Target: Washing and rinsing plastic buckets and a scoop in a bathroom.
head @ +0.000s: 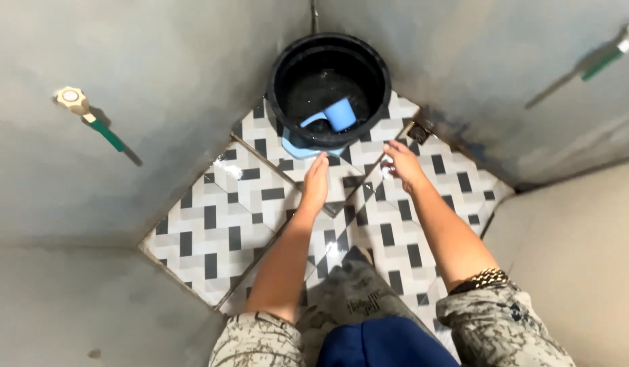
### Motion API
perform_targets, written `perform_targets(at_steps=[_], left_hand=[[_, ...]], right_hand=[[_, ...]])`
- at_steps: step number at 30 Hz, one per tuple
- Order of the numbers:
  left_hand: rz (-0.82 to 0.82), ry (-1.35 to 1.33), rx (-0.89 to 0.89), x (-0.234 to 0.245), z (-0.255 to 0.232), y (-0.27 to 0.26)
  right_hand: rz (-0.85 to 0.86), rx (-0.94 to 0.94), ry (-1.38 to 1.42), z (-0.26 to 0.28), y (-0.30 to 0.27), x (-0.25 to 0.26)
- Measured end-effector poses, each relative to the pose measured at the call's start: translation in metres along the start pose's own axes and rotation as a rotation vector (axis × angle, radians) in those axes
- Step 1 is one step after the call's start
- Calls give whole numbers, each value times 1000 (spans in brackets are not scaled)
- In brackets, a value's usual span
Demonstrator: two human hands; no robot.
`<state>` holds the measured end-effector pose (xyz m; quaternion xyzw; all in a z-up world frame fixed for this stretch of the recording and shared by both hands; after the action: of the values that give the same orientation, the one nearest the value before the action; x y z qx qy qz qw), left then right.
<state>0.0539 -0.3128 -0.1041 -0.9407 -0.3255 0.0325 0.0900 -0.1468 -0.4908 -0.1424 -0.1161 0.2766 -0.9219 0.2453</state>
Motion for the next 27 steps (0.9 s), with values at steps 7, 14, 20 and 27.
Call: perform_targets(at_steps=[7, 14, 20, 27], left_hand=[[122, 64, 16, -5, -38, -66], [286, 55, 7, -46, -41, -95], [414, 64, 40, -103, -41, -129], [546, 113, 51, -169, -24, -153]], right_hand=[[-91, 105, -20, -6, -89, 18], [-232, 43, 41, -27, -169, 57], [-301, -8, 119, -55, -206, 109], [-374, -65, 173, -98, -239, 172]])
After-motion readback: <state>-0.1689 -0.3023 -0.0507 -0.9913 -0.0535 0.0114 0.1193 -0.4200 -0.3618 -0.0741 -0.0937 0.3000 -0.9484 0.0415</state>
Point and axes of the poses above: each hand's wrist, its own y-axis towards the middle knuckle, its own x-axis out of the back of the hand, z = x × y, the point moved 5 cm from there along y, towards the middle knuckle, and after that the axes turned 5 degrees about -y, right-handed, at the moved point
